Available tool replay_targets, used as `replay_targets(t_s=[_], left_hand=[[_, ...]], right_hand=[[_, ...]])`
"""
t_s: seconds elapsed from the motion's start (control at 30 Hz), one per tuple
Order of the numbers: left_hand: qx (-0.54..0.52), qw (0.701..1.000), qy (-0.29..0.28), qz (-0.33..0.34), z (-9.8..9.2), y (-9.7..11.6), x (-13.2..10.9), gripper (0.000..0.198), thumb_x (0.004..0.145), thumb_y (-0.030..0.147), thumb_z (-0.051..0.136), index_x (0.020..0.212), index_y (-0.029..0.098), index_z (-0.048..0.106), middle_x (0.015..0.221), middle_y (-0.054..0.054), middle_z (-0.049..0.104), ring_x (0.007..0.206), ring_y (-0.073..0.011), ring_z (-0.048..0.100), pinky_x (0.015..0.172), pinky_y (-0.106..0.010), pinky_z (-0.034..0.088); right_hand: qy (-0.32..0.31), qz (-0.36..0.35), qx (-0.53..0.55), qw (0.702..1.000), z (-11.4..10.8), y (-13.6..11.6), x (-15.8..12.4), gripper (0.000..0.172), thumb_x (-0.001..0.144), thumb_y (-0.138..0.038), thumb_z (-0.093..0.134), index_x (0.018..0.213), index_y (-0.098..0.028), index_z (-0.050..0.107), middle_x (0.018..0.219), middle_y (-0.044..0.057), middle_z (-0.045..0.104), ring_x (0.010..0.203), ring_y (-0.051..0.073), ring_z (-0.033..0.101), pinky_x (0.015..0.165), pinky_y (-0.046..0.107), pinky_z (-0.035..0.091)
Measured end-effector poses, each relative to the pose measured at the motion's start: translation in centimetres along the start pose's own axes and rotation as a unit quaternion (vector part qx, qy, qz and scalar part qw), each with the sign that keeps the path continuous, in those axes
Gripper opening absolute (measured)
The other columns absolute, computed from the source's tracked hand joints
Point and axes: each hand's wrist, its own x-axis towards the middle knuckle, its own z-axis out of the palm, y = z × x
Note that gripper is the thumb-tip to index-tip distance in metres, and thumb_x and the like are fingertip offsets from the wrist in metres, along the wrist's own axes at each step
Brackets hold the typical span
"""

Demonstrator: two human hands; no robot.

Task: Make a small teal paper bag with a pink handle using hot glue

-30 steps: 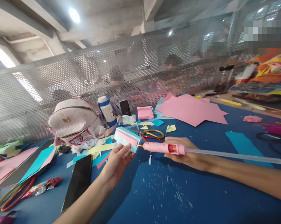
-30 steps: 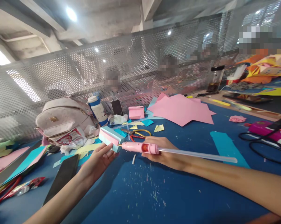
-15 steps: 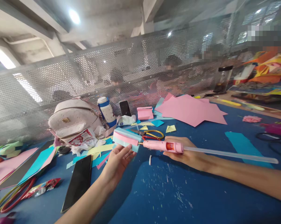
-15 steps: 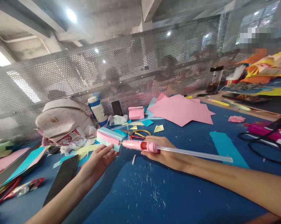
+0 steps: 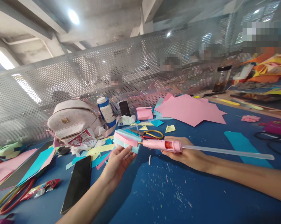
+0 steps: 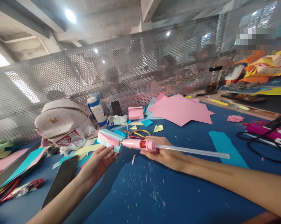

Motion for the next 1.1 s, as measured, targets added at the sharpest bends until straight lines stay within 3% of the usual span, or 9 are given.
replay_targets(t_s=[0.13, 0.37, 0.77, 1.1], left_hand=[[0.001, 1.0, 0.005, -0.009, 0.26, 0.14, -0.17, 0.022, 0.068, 0.015, 0.081, 0.07, 0.013, 0.059, 0.07, -0.002, 0.068, 0.065, -0.0105, 0.066, 0.069, -0.022, 0.058], [-0.021, 0.999, 0.001, -0.025, 0.59, 0.09, -0.32, 0.027, 0.066, 0.013, 0.081, 0.062, 0.014, 0.055, 0.065, 0.0, 0.066, 0.058, -0.0079, 0.063, 0.069, -0.022, 0.058], [-0.025, 0.999, 0.011, -0.035, 0.67, 0.11, -0.29, 0.034, 0.065, 0.013, 0.082, 0.057, 0.015, 0.048, 0.058, 0.002, 0.062, 0.055, -0.0071, 0.061, 0.065, -0.021, 0.057], [-0.018, 0.999, 0.0, -0.035, 0.76, 0.12, -0.41, 0.031, 0.064, 0.014, 0.082, 0.061, 0.014, 0.052, 0.062, 0.001, 0.063, 0.057, -0.0076, 0.062, 0.067, -0.021, 0.057]], right_hand=[[0.007, -0.008, -0.018, 1.0, 0.08, 0.23, -0.15, 0.02, 0.088, -0.038, 0.058, 0.083, -0.019, 0.057, 0.075, -0.001, 0.06, 0.062, 0.011, 0.051, 0.058, 0.024, 0.042], [0.026, -0.027, -0.057, 0.998, 0.34, 0.79, -0.33, 0.021, 0.087, -0.038, 0.057, 0.095, -0.019, 0.064, 0.091, 0.003, 0.069, 0.078, 0.016, 0.064, 0.072, 0.025, 0.05], [-0.013, 0.008, -0.039, 0.999, 0.25, 0.79, -0.47, 0.027, 0.09, -0.043, 0.052, 0.095, -0.019, 0.062, 0.096, 0.004, 0.068, 0.085, 0.018, 0.064, 0.08, 0.028, 0.048], [-0.002, 0.003, -0.025, 1.0, 0.21, 0.66, -0.43, 0.025, 0.089, -0.041, 0.054, 0.096, -0.019, 0.063, 0.091, 0.003, 0.07, 0.08, 0.017, 0.063, 0.075, 0.027, 0.048]])
